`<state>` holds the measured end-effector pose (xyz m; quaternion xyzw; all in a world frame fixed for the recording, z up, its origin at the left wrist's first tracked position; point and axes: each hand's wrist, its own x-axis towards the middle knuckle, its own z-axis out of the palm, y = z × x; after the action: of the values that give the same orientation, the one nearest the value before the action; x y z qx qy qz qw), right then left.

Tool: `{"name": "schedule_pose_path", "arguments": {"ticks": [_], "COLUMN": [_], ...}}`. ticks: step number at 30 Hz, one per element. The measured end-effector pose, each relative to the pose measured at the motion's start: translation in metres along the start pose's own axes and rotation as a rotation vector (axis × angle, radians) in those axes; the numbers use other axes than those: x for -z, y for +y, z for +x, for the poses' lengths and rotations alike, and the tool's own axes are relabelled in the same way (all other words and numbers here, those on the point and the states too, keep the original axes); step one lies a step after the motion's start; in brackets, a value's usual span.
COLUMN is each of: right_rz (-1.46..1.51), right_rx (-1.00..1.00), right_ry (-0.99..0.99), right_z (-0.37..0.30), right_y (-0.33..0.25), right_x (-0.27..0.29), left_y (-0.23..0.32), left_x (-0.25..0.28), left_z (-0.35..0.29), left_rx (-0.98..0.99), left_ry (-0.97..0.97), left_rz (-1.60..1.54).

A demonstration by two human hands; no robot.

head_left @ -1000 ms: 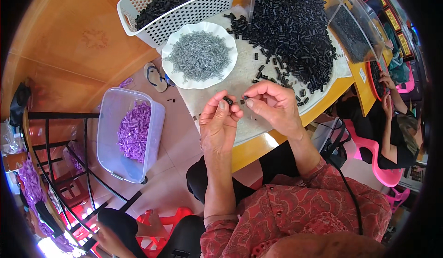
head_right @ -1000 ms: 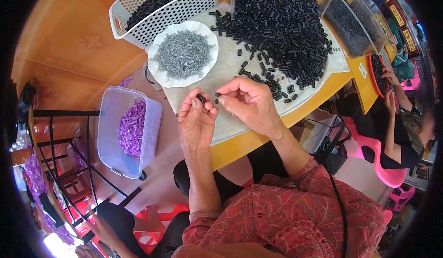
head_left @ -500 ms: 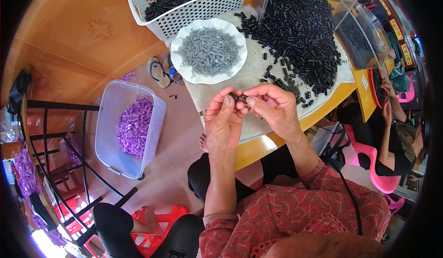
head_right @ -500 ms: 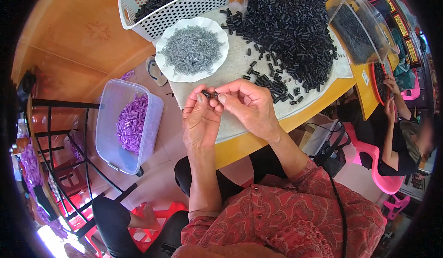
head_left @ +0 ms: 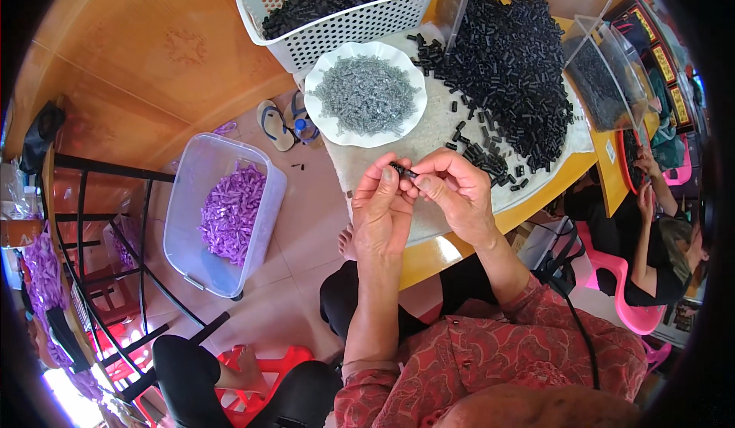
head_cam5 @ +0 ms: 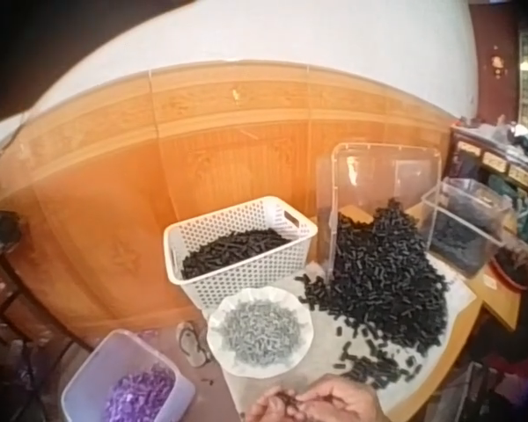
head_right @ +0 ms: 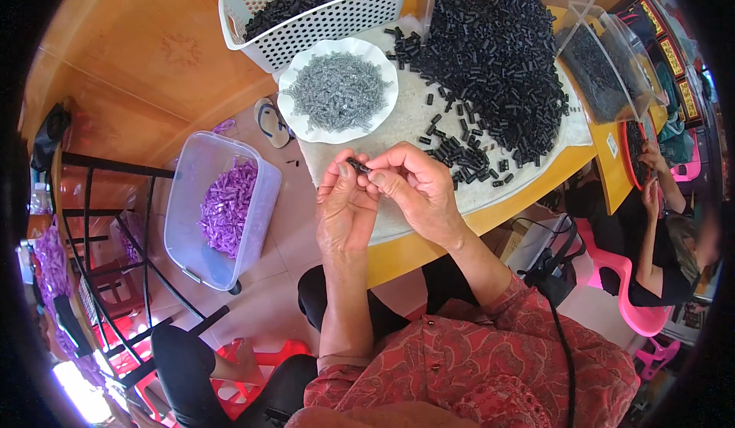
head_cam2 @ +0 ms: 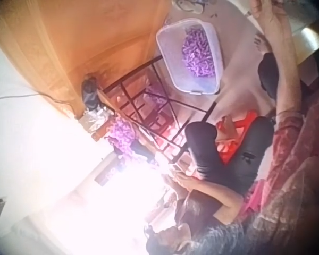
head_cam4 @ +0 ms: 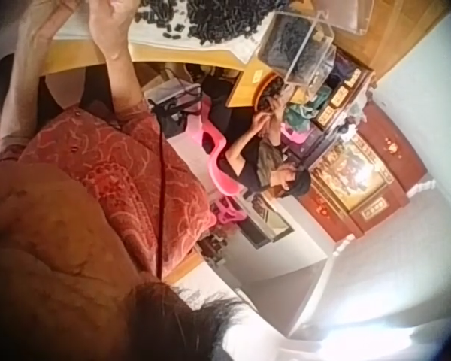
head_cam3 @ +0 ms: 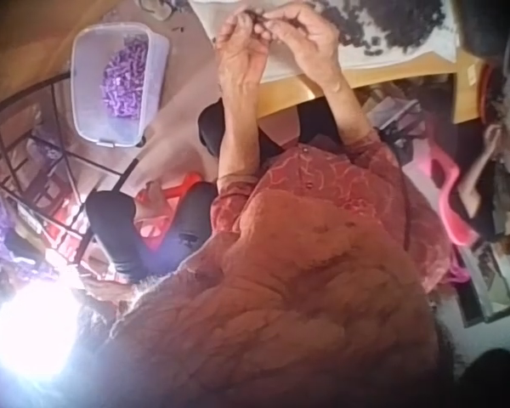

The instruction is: The person assembles small plastic components by hand, repeatedly picking pieces from the table and fitting them together.

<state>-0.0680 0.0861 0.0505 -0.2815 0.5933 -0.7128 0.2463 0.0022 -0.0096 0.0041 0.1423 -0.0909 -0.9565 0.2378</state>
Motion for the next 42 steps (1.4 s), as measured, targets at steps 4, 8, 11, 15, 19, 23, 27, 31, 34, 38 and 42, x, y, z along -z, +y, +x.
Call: {"name": "schedule_pose_path", "arguments": {"ticks": [4, 8, 11, 15, 19, 23, 27, 31, 34, 38, 42], "right_rz": [-0.051, -0.062, -0.105, -0.315, -0.491, -0.471, -0.577, -0.608, -0.613, -0.638, -0.671], "right_rx": [0.034, 0.044, 0.108, 0.237, 0.326, 0.356, 0.426, 0.496, 0.511, 0.511, 0.513], "right_ry": [0.0, -0.013, -0.017, -0.005, 0.001, 0.011, 0.033, 0.104, 0.114, 0.129, 0.112], "right_z": [0.001, 0.002, 0.002, 0.005, 0.004, 0.004, 0.003, 0.002, 0.004, 0.004, 0.004], "right_y": [0.003, 0.006, 0.009, 0.006, 0.002, -0.001, -0.001, 0.002, 0.001, 0.003, 0.0], "right_x": [0.0, 0.0, 0.001, 0.0, -0.002, -0.004, -0.003, -0.001, -0.001, 0.0, 0.0], "left_y": [0.001, 0.002, 0.001, 0.001, 0.001, 0.0, 0.0, -0.004, -0.004, -0.007, -0.008], "left_x": [0.001, 0.0, 0.001, 0.004, 0.004, 0.003, 0.003, -0.002, -0.006, -0.004, -0.003], "left_z": [0.0, -0.001, 0.0, 0.0, 0.0, -0.002, -0.003, -0.004, -0.006, -0.004, -0.005], "left_rx": [0.003, -0.015, -0.023, -0.029, -0.045, -0.088, -0.15, -0.177, -0.177, -0.198, -0.256], "left_ry": [0.008, 0.029, 0.03, 0.008, -0.017, -0.034, -0.087, -0.091, -0.082, -0.083, -0.066], "left_rz": [0.003, 0.043, 0.066, 0.081, 0.104, 0.141, 0.224, 0.272, 0.275, 0.282, 0.388]}}
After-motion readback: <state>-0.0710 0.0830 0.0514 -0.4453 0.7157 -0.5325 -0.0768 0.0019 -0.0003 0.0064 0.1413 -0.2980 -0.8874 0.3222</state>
